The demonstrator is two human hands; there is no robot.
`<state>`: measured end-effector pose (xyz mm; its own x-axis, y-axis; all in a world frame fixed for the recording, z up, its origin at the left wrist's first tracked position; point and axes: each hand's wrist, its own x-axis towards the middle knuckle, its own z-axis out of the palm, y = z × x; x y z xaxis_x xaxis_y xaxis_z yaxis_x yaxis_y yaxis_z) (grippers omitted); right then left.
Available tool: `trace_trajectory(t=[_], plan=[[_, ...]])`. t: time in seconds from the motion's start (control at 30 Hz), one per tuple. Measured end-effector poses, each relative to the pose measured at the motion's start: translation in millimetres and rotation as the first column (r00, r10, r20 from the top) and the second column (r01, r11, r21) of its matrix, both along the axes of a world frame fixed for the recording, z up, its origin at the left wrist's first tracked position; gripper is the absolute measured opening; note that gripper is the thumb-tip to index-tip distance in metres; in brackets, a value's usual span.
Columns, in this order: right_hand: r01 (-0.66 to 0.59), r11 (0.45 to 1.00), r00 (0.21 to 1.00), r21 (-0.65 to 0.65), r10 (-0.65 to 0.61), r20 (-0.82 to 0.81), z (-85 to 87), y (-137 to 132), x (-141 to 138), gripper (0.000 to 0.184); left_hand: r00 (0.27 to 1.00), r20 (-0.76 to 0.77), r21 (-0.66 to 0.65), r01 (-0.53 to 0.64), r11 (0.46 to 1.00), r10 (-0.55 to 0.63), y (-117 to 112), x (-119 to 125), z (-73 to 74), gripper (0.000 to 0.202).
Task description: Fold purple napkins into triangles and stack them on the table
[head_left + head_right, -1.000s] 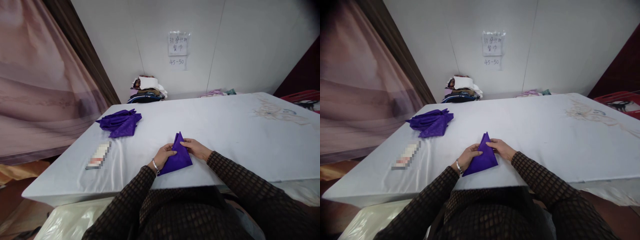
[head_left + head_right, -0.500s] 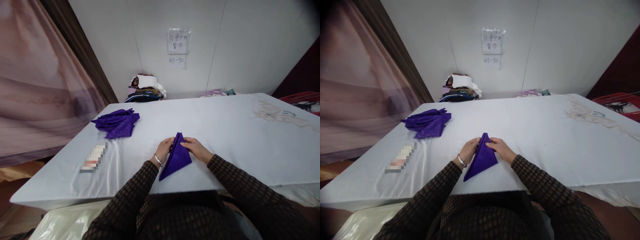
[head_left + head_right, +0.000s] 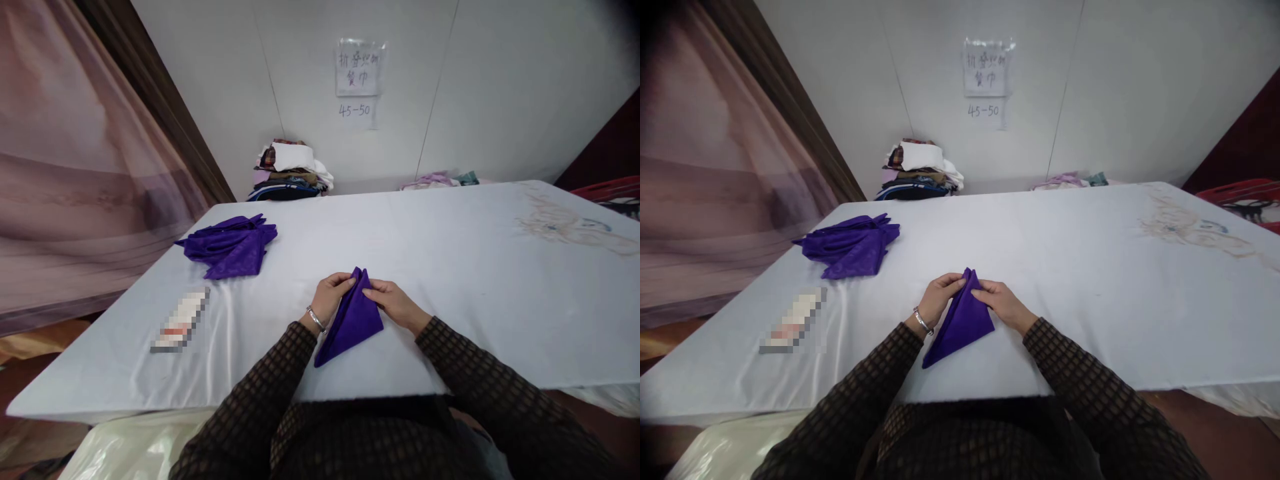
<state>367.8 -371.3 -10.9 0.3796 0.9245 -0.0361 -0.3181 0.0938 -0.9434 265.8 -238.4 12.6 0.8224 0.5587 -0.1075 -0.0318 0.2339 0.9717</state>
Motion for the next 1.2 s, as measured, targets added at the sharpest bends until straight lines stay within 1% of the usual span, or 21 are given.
trace_trajectory(t=[0.13,0.27,0.4,0.47,0.5,0.63,0.8,0.93,1.1,1.2], plan=[[-0.025,0.999,1.0,0.026,0.025,-0.011,-4.0,0.1,4.7,0.036,1.0,0.027,-0.011,-0.009,1.0,0.009,2.6,6.0,-0.1,0.022],[-0.059,0.997,0.998,0.054,0.059,0.006,-7.1,0.2,7.7,0.038,0.999,0.035,-0.102,0.007,0.995,-0.004,4.6,10.9,-2.4,0.022],[-0.038,0.997,0.999,0.068,0.036,0.033,-10.6,1.6,8.6,0.054,0.999,0.038,-0.209,0.02,0.978,-0.013,6.2,13.1,-8.1,0.024],[-0.012,0.999,0.999,0.053,0.01,0.035,-11.1,1.9,7.3,0.061,0.999,0.038,-0.227,0.018,0.974,-0.01,7.0,13.0,-9.8,0.024],[0.002,0.999,0.999,0.049,-0.004,0.034,-10.8,1.8,6.2,0.061,0.999,0.037,-0.229,0.018,0.973,-0.01,7.3,12.6,-10.1,0.024],[0.046,0.997,0.998,0.068,-0.049,0.043,-7.0,0.9,0.7,0.046,0.999,0.049,-0.258,0.024,0.966,-0.012,7.8,10.7,-9.9,0.025],[0.042,0.995,0.996,0.089,-0.049,0.081,-4.9,0.3,-2.5,0.035,0.999,0.049,-0.335,0.021,0.942,-0.005,8.6,8.3,-12.3,0.028],[0.058,0.995,0.986,0.082,-0.07,0.15,-4.0,-0.2,-2.5,0.024,0.998,0.055,-0.338,0.027,0.941,-0.009,9.9,6.7,-12.7,0.027],[0.084,0.992,0.97,0.09,-0.102,0.223,-3.5,-1.2,-1.0,0.019,0.997,0.069,-0.333,0.039,0.942,-0.017,10.2,5.3,-11.5,0.026],[0.099,0.991,0.957,0.085,-0.119,0.266,-3.6,-1.6,1.4,0.023,0.996,0.091,-0.296,0.037,0.954,-0.01,10.3,5.1,-12.3,0.023]])
